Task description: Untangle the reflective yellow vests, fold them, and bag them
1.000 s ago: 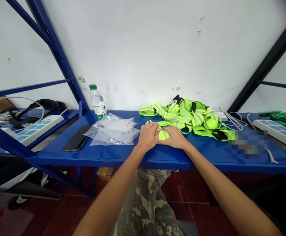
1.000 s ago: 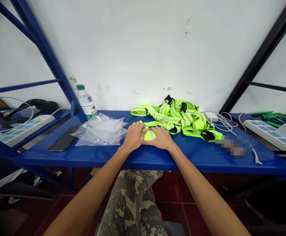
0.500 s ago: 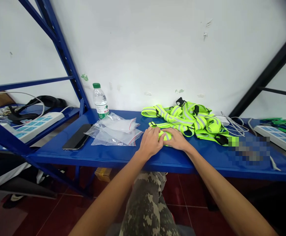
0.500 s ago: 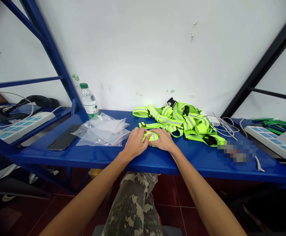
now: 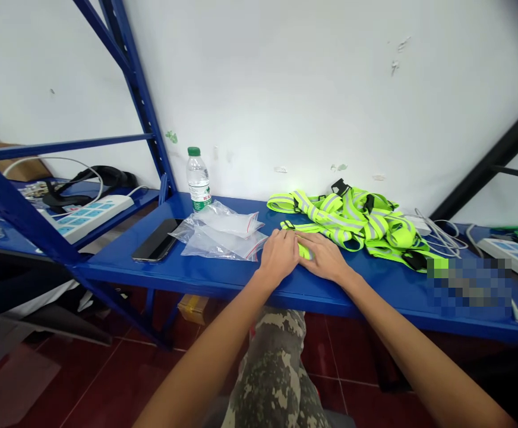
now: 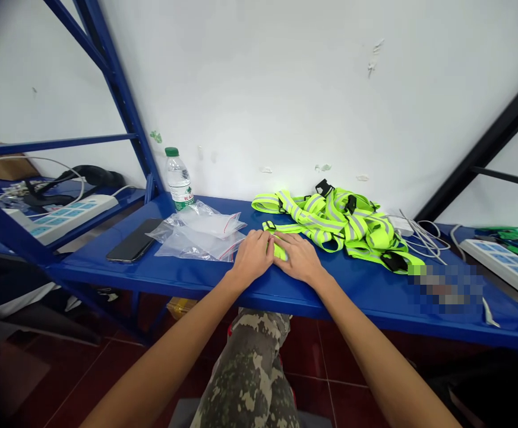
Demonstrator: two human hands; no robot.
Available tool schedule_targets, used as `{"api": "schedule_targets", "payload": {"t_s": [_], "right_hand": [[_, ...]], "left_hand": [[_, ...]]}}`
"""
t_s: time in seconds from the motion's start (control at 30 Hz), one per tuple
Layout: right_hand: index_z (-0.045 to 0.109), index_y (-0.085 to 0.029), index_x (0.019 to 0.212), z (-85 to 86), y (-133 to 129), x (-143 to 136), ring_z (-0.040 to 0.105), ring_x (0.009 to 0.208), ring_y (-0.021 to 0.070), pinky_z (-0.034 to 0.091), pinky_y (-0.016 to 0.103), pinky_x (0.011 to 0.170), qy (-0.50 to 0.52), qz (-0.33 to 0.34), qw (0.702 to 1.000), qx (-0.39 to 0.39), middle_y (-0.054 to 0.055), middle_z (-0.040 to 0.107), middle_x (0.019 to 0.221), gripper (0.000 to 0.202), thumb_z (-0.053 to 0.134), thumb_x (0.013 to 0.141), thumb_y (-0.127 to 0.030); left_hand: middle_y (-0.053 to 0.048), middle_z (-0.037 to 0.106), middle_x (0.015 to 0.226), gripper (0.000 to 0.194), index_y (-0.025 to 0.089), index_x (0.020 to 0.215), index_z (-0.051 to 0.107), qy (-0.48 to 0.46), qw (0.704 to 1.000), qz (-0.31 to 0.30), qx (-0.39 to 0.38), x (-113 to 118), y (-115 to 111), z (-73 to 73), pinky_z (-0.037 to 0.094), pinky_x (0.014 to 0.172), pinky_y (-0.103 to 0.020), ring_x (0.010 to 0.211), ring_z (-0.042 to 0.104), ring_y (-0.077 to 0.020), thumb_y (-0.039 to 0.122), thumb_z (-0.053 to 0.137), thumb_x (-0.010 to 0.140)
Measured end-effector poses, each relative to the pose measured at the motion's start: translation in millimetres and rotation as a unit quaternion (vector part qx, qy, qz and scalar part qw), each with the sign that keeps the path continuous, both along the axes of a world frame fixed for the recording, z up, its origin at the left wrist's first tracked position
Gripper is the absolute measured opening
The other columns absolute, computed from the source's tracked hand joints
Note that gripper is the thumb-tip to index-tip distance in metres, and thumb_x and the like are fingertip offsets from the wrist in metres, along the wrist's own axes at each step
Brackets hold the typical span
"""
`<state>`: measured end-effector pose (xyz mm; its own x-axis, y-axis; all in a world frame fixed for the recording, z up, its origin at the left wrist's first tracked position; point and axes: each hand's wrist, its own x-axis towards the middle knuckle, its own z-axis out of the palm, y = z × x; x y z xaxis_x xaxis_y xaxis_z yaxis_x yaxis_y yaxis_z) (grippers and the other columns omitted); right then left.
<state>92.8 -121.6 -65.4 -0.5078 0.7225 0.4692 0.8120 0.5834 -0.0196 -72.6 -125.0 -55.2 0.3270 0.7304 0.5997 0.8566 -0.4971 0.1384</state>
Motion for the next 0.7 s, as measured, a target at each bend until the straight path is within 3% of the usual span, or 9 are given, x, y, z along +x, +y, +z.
{"api": "schedule_targets", "payload": {"t_s": [0.17, 0.3, 0.37, 0.43, 0.53, 0.7], "right_hand": [[0.06, -0.02, 0.131, 3.9, -3, -7, 0.061, 0.106, 0.0281, 0.05, 0.042, 0.093, -0.005, -0.031, 1.0, 0.0, 0.009, 0.062, 0.13, 0.052, 0.05, 0.091, -0.053], [0.056, -0.025, 0.136, 4.4, -6, -11, 0.061, 0.107, 0.0278, 0.05, 0.041, 0.09, -0.004, -0.064, 0.998, 0.002, 0.01, 0.062, 0.127, 0.056, 0.047, 0.092, -0.058], [0.056, -0.027, 0.136, 3.2, -6, -12, 0.061, 0.108, 0.0277, 0.05, 0.04, 0.09, 0.0, -0.077, 0.997, 0.005, 0.009, 0.062, 0.126, 0.056, 0.047, 0.092, -0.059], [0.057, -0.027, 0.135, 1.4, -6, -12, 0.06, 0.11, 0.0277, 0.05, 0.04, 0.09, 0.004, -0.081, 0.997, 0.009, 0.009, 0.062, 0.126, 0.055, 0.046, 0.092, -0.059], [0.058, -0.028, 0.134, -1.8, -4, -11, 0.06, 0.107, 0.0279, 0.05, 0.04, 0.088, 0.013, -0.094, 0.995, 0.021, 0.009, 0.062, 0.127, 0.054, 0.047, 0.091, -0.059], [0.062, -0.027, 0.13, -3.9, -2, -5, 0.061, 0.107, 0.0294, 0.052, 0.041, 0.085, 0.065, -0.143, 0.987, 0.022, 0.009, 0.062, 0.125, 0.051, 0.05, 0.091, -0.057]], "left_hand": [[-0.01, 0.066, 0.095, 0.036, 0.015, 0.093, 0.063, 0.008, 0.999, 0.035, 0.018, -5, -4, 15.6, 0.042, 0.089, -0.042, 0.097, 0.056, -0.0262, 0.032, 0.032, 0.1], [-0.012, 0.062, 0.118, 0.026, 0.015, 0.114, 0.058, -0.027, 0.987, 0.155, 0.037, -25, 2, 36.4, 0.034, 0.105, -0.046, 0.118, 0.048, -0.0292, 0.021, 0.044, 0.093], [-0.015, 0.058, 0.127, 0.032, 0.013, 0.12, 0.055, -0.037, 0.975, 0.221, -0.004, -39, 7, 44.6, 0.036, 0.104, -0.048, 0.123, 0.047, -0.0323, 0.017, 0.049, 0.089], [-0.017, 0.062, 0.12, 0.031, 0.012, 0.117, 0.056, -0.032, 0.963, 0.252, -0.086, -52, 11, 50.6, 0.043, 0.094, -0.046, 0.115, 0.054, -0.0335, 0.016, 0.05, 0.086], [-0.015, 0.068, 0.102, 0.026, 0.013, 0.11, 0.06, -0.014, 0.956, 0.247, -0.16, -60, 12, 56.5, 0.049, 0.079, -0.04, 0.097, 0.064, -0.031, 0.014, 0.048, 0.086], [-0.012, 0.069, 0.099, 0.022, 0.018, 0.102, 0.062, 0.007, 0.979, 0.184, -0.093, -37, 11, 55.3, 0.048, 0.08, -0.036, 0.096, 0.065, -0.0272, 0.016, 0.044, 0.09]]}}
